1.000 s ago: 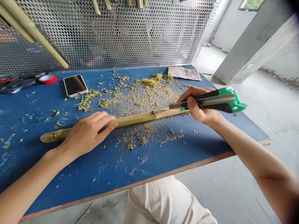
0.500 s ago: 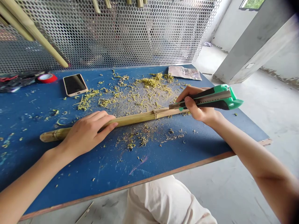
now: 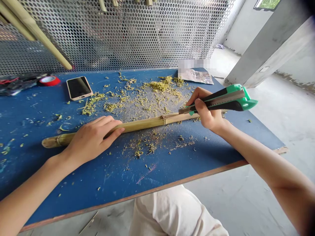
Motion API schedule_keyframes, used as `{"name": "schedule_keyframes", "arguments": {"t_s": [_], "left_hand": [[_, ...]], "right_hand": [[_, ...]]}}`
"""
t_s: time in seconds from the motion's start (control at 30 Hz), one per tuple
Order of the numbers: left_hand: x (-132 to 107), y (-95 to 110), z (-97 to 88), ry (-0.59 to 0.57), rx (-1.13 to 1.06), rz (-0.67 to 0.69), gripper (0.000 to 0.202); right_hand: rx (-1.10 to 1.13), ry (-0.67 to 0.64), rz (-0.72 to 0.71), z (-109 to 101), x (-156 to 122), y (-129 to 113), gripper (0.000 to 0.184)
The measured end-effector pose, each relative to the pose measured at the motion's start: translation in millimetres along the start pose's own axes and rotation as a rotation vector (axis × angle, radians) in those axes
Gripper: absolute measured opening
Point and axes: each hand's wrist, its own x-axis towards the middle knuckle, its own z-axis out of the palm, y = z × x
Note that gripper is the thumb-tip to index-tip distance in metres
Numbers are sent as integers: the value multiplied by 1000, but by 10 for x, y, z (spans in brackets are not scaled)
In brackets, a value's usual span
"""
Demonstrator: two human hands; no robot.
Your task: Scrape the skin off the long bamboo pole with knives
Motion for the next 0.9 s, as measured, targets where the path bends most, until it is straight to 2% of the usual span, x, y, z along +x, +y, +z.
{"name": "schedule_keyframes", "arguments": {"t_s": [0.2,0.4,0.57,0.77,0.9], "left_hand": [[0,-11,7,-3,20,7,56],[-4,-15,14,-1,25,7,57],[1,-6,1,-6,12,13,56],[2,-10,0,-15,13,14,56],[-5,-17,7,-8,24,19,56]], "right_hand": [[-160,-27,46,-17,14,-86,46],[-95,31,-21,44,47,13,40],[-127,121,-3,35,49,33,37],[-84,135,-52,25,66,103,42],[-22,122,-16,18,68,136,42]]}}
